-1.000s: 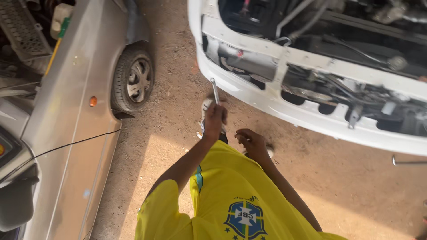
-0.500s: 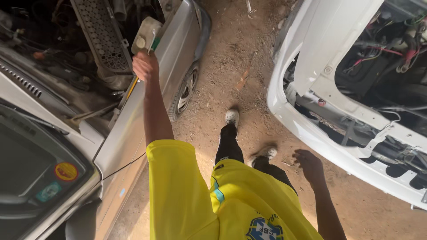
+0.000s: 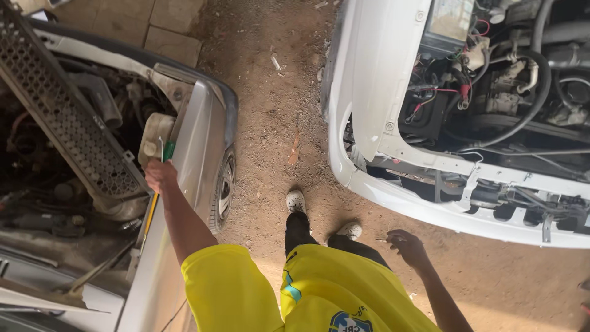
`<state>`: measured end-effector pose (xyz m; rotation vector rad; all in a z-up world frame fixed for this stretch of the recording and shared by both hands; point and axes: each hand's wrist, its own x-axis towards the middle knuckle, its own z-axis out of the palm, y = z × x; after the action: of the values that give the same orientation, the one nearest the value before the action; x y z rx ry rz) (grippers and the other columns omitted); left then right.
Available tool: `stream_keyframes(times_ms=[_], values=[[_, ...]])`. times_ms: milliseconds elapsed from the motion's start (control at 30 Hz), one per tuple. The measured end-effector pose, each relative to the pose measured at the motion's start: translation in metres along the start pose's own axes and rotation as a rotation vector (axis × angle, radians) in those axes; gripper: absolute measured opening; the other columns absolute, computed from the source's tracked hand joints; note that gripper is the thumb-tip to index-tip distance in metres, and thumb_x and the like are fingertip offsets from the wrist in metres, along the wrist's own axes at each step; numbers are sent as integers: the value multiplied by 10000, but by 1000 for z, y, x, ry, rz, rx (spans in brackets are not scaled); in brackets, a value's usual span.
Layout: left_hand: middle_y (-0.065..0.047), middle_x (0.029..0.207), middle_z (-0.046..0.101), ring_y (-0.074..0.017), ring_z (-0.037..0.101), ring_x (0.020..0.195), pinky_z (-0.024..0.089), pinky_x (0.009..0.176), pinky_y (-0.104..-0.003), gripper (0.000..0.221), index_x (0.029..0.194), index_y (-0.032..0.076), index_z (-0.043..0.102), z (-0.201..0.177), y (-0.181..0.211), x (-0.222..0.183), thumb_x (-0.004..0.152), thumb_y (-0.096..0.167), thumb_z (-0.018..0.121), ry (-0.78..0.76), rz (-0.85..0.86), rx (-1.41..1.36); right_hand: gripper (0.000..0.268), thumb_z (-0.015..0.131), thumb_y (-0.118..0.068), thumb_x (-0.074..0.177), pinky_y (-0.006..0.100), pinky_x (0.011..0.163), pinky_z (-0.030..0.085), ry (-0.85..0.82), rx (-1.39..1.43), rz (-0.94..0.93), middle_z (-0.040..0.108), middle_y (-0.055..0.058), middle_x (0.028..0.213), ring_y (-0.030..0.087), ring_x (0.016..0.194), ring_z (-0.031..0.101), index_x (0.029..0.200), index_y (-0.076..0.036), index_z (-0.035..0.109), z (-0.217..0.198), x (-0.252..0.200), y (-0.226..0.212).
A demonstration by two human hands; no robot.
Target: The person works on a car engine by using a wrench to tighten bolts on various components and later uses a screwdriver to adjust parts near the air intake.
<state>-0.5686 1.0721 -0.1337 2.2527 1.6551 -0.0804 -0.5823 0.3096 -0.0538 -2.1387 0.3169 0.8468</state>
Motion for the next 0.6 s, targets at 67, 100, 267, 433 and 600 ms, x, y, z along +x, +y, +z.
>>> stream_keyframes(times_ms=[67, 100, 267, 433, 600], values=[[-201, 1037, 746, -401, 733, 943, 608, 755, -489, 314, 991, -1, 747, -10, 4, -5, 951, 310, 755, 8, 3, 19, 293, 661, -238, 928, 351, 699, 581, 17, 47, -14, 821, 56, 998, 187, 818, 768, 1175, -110, 751, -5, 3, -3], [-201, 1045, 752, -401, 737, 955, 609, 760, -488, 309, 989, -10, 751, -14, 7, -9, 970, 298, 742, 14, 48, 63, 291, 655, -246, 931, 350, 698, 589, 14, 36, -8, 824, 59, 993, 187, 815, 774, 1172, -115, 751, -6, 4, -5], [-219, 1058, 731, -404, 757, 890, 643, 669, -474, 171, 1017, -21, 738, -27, 15, -21, 972, 133, 682, 77, 139, 193, 283, 646, -278, 944, 322, 722, 611, 19, -17, 2, 826, 60, 983, 174, 818, 786, 1151, -125, 764, -4, 1, -2], [-220, 1127, 726, -398, 741, 985, 636, 772, -476, 267, 1027, -15, 738, -41, 17, -27, 993, 246, 698, -19, 102, 211, 279, 634, -267, 950, 348, 718, 602, 43, 4, 63, 819, 56, 1001, 183, 834, 789, 1159, -121, 747, -5, 7, 1], [-232, 1157, 720, -432, 728, 1018, 621, 799, -508, 322, 1121, 7, 708, -52, 23, -37, 1019, 309, 657, -51, 87, 241, 281, 645, -263, 943, 332, 761, 623, 27, 19, -6, 820, 58, 989, 185, 809, 801, 1157, -105, 736, 7, 10, 4]])
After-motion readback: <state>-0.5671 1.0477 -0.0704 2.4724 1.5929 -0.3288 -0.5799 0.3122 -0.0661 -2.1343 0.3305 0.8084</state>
